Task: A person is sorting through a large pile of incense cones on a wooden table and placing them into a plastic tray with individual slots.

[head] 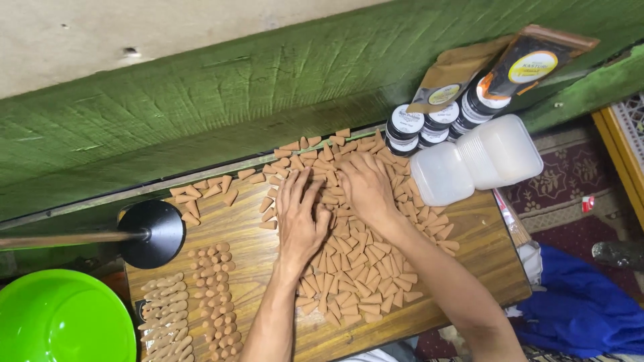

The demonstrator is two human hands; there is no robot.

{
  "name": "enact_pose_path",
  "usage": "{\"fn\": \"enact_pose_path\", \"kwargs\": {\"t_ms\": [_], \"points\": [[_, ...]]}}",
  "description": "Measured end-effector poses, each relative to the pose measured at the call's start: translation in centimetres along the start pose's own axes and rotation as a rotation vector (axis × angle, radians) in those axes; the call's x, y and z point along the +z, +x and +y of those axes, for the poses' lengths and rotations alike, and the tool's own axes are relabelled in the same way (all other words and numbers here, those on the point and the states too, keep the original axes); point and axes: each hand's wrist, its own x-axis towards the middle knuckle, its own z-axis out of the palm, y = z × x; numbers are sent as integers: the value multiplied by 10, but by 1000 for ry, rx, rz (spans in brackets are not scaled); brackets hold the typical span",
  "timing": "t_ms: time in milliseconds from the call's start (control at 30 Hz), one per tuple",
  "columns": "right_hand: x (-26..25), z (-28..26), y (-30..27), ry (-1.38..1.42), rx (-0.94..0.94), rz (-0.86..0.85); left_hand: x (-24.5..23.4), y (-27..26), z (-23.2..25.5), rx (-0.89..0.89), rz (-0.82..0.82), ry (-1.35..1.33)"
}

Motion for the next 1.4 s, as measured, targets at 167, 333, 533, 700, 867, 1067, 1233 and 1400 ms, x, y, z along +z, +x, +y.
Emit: {"fn": "enact_pose_path", "kwargs": {"t_ms": [167, 333, 533, 700, 867, 1067, 1233, 1400], "points": [[9, 4, 17, -6, 12, -92, -2, 0, -1, -74, -45, 64], [7, 5, 25, 14, 44, -135, 0, -2, 2, -70, -77, 80], [1, 1, 35, -40, 99, -257, 2, 0, -3, -90, -97, 60], [-9, -6, 30, -9, 121, -302, 9, -5, -12, -109, -31, -18], [-48, -36, 19, 257, 71, -301, -13, -5, -2, -123, 133, -225], [-57, -75, 1, 664, 88, -352, -66, -17, 21, -231, 176, -337], [-53, -117, -24, 852, 90, -395, -122, -51, 46, -263, 230, -350], [-34, -154, -40, 1011, 39, -506, -150, -93, 36, -295, 257, -246]]}}
